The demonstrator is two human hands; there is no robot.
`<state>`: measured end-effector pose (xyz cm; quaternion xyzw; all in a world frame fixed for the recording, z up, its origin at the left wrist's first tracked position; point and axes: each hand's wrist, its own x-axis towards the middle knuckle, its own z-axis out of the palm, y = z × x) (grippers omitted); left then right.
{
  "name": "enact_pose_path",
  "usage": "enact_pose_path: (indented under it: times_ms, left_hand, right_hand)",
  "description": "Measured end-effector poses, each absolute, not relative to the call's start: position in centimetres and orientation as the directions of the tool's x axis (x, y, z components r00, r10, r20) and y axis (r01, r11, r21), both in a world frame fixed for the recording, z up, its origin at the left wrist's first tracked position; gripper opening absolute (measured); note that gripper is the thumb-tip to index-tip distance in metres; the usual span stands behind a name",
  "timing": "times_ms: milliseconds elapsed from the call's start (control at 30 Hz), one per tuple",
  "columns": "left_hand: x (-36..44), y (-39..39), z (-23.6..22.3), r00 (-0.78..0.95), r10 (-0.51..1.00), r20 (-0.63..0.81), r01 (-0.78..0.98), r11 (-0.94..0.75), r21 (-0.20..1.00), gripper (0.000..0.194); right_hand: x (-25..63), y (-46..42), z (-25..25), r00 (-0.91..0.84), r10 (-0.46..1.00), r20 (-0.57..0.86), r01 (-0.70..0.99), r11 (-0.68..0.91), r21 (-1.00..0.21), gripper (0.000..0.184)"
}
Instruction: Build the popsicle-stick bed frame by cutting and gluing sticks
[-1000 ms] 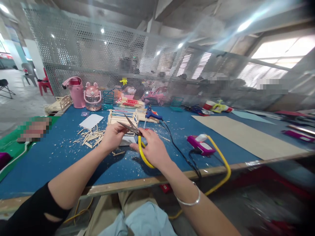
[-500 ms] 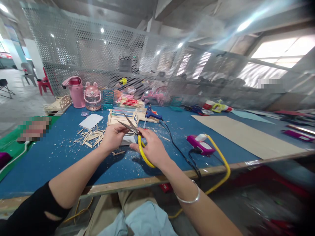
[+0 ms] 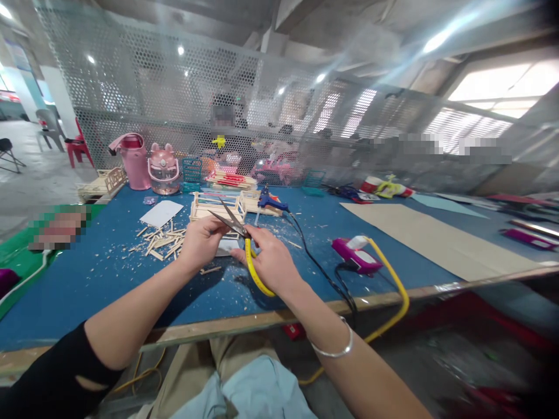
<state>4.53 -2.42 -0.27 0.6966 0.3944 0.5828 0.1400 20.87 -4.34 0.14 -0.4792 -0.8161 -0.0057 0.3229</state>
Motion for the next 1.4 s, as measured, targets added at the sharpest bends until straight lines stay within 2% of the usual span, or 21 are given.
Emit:
enact_pose_path:
  times_ms: [200,367,633,800,900,1000,1067,1133,1267,1400]
  left_hand:
    - [4.5,-2.5,-0.2,0.026,0.725,0.688,0.432,-0.629,0.646,0.020]
    - [4.4,-2.3,-0.3,0.058,0.735,0.676,0.464,-0.620,0.633,0.019]
    - [4.5,-2.3,-0.6,0.114,0.743,0.659,0.454,-0.629,0.631,0.018]
    - [4.5,-2.2,-0.6,0.134,0.770,0.624,0.516,-0.592,0.619,0.018]
    - [4.8,-2.1,-0.5,0.099,0.838,0.537,0.371,-0.532,0.761,0.013]
    - [5.3,-2.0,-0.5,0.059,0.919,0.390,0.006,-0.391,0.920,0.011]
    - [5.5,-1.9,-0.5,0.059,0.952,0.301,-0.210,-0.283,0.936,0.021]
    - [5.6,-1.8,-0.5,0.073,0.966,0.246,-0.335,-0.209,0.919,0.027]
    - [5.6,-1.9,-0.7,0.138,0.948,0.286,-0.409,-0.208,0.888,0.027]
    - [5.6,-2.1,-0.7,0.140,0.931,0.337,-0.354,-0.270,0.895,0.024]
  right_hand:
    - [20.9,-4.1,0.2,-0.325,0.785,0.527,0.824,0.509,-0.250,0.049]
    - [21.2,-4.0,0.0,-0.335,0.790,0.514,0.820,0.513,-0.255,0.047]
    - [21.8,-4.1,-0.3,-0.332,0.799,0.502,0.796,0.523,-0.304,0.048]
    - [22.1,-4.1,-0.4,-0.337,0.815,0.471,0.752,0.534,-0.386,0.037]
    - [22.1,-4.0,-0.8,-0.330,0.821,0.465,0.699,0.544,-0.464,0.033]
    - [21.6,-4.0,-0.9,-0.232,0.846,0.480,0.587,0.515,-0.624,0.030]
    - [20.9,-4.0,-0.7,-0.166,0.870,0.463,0.431,0.487,-0.760,0.028]
    - [20.2,-4.0,-0.2,-0.154,0.907,0.392,0.244,0.419,-0.875,0.028]
    - [18.8,-3.8,0.9,-0.179,0.955,0.238,-0.046,0.234,-0.971,0.034]
    - [18.3,-3.3,1.4,-0.146,0.953,0.266,-0.147,0.245,-0.958,0.031]
